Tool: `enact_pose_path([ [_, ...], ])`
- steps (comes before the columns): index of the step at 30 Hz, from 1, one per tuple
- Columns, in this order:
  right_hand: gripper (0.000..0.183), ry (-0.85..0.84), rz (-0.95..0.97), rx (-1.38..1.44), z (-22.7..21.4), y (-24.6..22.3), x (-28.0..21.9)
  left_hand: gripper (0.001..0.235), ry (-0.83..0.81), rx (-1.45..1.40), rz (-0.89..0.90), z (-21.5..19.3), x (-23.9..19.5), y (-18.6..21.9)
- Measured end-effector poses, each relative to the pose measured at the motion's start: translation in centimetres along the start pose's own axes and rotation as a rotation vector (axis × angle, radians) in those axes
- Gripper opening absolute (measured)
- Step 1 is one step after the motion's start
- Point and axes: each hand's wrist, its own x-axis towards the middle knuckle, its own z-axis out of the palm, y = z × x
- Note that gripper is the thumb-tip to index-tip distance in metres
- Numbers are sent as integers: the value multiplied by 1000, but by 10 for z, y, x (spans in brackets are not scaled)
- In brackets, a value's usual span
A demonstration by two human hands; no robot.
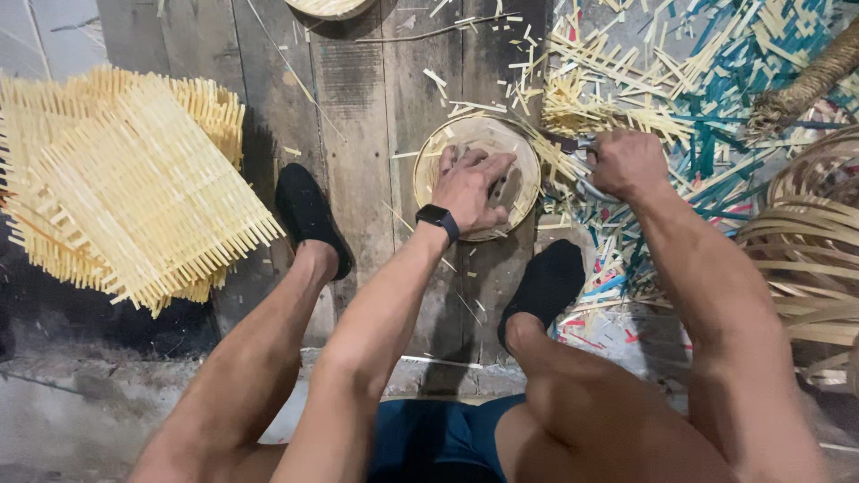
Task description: The person sits on the floor and repeatedly places a circular bamboo frame over a square woven mat, then uses scissors to trim the excess mat material flush with the frame. The person stacks the finished circular mats and continues the process with additional mats.
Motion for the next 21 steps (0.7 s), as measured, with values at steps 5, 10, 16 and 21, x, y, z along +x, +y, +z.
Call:
enact_pose_path([
  [5, 46, -1, 245, 214, 0, 16, 2, 93, -18, -12, -16, -3, -3, 0],
  [10, 80, 36, 714, 571, 63, 39, 11, 95, -74, 13, -21, 2, 2, -2],
  [16, 90, 5, 697, 278, 95, 45, -24, 36, 496, -186, -46, 7, 28, -58],
  [21, 51, 322, 367, 479, 50, -3, -40, 40, 125, -259, -331, 13, 77, -121],
])
